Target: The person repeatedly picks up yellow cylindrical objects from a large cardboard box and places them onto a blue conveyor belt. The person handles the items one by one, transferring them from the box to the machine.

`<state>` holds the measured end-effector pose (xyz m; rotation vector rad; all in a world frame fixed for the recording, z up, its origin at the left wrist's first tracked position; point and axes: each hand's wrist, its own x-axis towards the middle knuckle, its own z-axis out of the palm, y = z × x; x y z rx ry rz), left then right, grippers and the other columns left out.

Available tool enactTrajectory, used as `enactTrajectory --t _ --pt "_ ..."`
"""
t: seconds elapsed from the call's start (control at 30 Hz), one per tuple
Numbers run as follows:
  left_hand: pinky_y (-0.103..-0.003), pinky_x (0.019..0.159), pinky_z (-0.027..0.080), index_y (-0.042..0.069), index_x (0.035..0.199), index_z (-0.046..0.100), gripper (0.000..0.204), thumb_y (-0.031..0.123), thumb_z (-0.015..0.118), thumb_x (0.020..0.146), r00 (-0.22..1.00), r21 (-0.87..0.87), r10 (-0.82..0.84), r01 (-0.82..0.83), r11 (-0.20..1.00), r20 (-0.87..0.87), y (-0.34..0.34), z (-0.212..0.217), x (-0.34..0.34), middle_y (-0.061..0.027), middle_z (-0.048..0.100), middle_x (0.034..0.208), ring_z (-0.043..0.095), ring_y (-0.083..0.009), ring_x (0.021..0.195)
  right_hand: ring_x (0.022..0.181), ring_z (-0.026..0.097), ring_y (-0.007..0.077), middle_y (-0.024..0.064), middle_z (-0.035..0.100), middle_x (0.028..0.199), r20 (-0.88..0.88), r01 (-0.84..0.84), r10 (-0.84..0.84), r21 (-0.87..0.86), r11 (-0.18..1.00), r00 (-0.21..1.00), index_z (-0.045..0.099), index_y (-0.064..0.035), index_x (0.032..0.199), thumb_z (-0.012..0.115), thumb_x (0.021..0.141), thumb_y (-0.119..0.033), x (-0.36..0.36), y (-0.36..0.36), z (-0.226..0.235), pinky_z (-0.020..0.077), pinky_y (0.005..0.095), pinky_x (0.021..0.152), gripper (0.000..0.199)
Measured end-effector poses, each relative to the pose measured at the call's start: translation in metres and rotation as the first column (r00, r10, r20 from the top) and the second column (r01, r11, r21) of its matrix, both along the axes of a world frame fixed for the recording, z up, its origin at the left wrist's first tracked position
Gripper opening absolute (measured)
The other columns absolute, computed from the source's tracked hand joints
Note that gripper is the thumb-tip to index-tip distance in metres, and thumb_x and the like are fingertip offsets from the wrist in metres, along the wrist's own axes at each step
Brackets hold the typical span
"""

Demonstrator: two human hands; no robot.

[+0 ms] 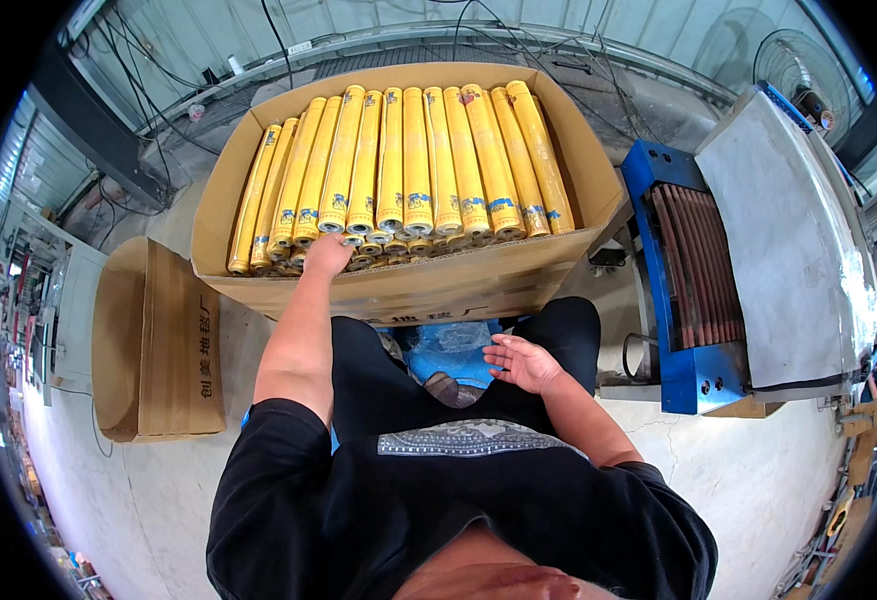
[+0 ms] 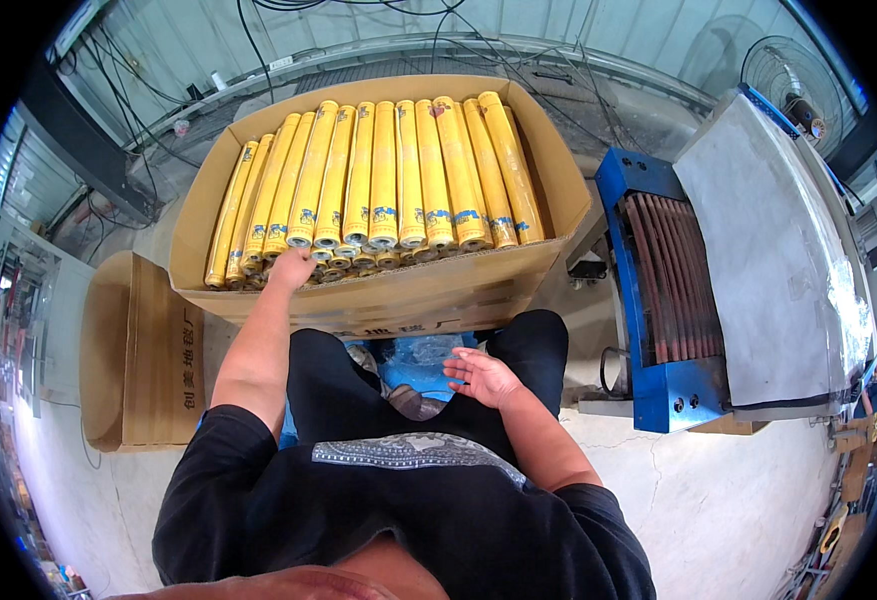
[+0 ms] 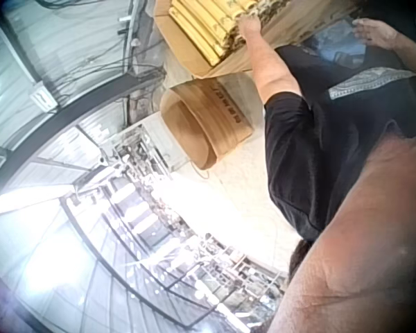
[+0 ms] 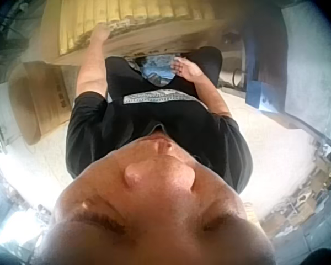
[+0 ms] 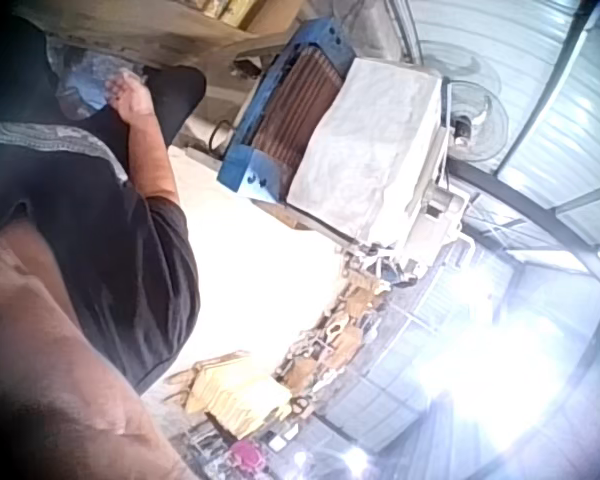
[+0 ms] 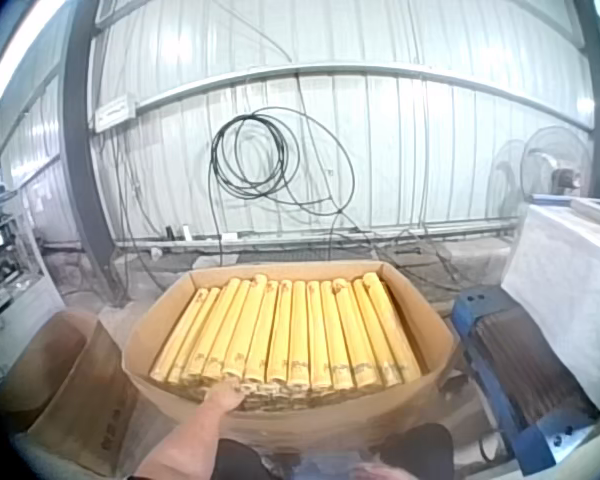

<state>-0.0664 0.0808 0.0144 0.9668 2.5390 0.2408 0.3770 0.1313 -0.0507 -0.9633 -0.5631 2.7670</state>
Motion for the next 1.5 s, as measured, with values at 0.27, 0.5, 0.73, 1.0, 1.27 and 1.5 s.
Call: enactTrajectory --t 0.27,0.5,0.73,1.0,1.27,1.5 --pt "-0.038 0.095 0.045 0.01 0.118 0.061 0.042 0.034 0.06 0.083 1.0 -0.007 0.006 -0.006 1.0 0.012 0.001 -0.001 -0.002 -0.0131 0.061 0.118 0.058 -0.0273 0.11 0.107 0.056 0.0268 0.0127 0.057 0.117 0.003 0.005 -0.005 0.001 1.0 1.0 0.05 -0.0088 0.119 0.059 0.089 -0.021 0.0 0.0 0.002 0.0475 0.043 0.089 0.034" --pt "-0.037 0.094 0.045 0.01 0.117 0.061 0.041 0.033 0.059 0.083 1.0 0.008 0.004 -0.004 1.0 0.008 0.0 0.001 0.0 -0.0127 0.062 0.117 0.058 -0.027 0.109 0.108 0.055 0.0269 0.0126 0.057 0.116 0.0 0.008 -0.008 0.007 1.0 1.0 0.051 -0.0095 0.119 0.059 0.088 -0.022 0.0 -0.001 0.002 0.0469 0.0431 0.089 0.034" --pt "-0.039 0.083 0.048 0.009 0.099 0.065 0.03 0.032 0.06 0.081 0.997 0.136 -0.015 0.025 0.99 -0.078 -0.006 -0.019 -0.011 -0.0147 0.066 0.097 0.062 -0.03 0.093 0.108 0.055 0.0269 0.0125 0.057 0.116 -0.007 0.002 -0.002 0.001 1.0 1.0 0.052 -0.0102 0.117 0.06 0.088 -0.021 -0.001 -0.001 0.002 0.047 0.043 0.089 0.032" --pt "-0.039 0.085 0.048 0.008 0.1 0.066 0.03 0.031 0.059 0.081 0.997 0.143 -0.016 0.026 0.989 -0.073 -0.002 -0.017 -0.006 -0.0158 0.066 0.097 0.063 -0.0304 0.094 0.108 0.055 0.0265 0.0135 0.057 0.116 -0.006 0.002 -0.002 0.021 1.0 1.0 0.05 -0.0081 0.12 0.059 0.089 -0.024 0.001 -0.001 0.001 0.0469 0.043 0.089 0.036" --pt "-0.04 0.082 0.05 0.007 0.097 0.068 0.03 0.031 0.059 0.082 0.995 0.182 -0.011 0.03 0.983 -0.102 -0.004 -0.019 -0.007 -0.0164 0.068 0.092 0.064 -0.0313 0.09 0.109 0.054 0.0262 0.0135 0.056 0.117 -0.008 -0.003 0.003 0.033 0.999 1.0 0.049 -0.0072 0.123 0.059 0.089 -0.025 0.001 -0.001 0.002 0.0468 0.0428 0.09 0.039" --pt "-0.04 0.083 0.049 0.007 0.095 0.068 0.029 0.032 0.059 0.082 0.995 0.178 -0.008 0.025 0.984 -0.099 -0.002 -0.022 -0.009 -0.0163 0.068 0.093 0.064 -0.031 0.09 0.107 0.056 0.0263 0.0122 0.058 0.115 -0.002 0.008 -0.008 0.002 1.0 1.0 0.052 -0.0099 0.117 0.059 0.088 -0.021 0.001 -0.001 0.004 0.0476 0.0426 0.088 0.032"
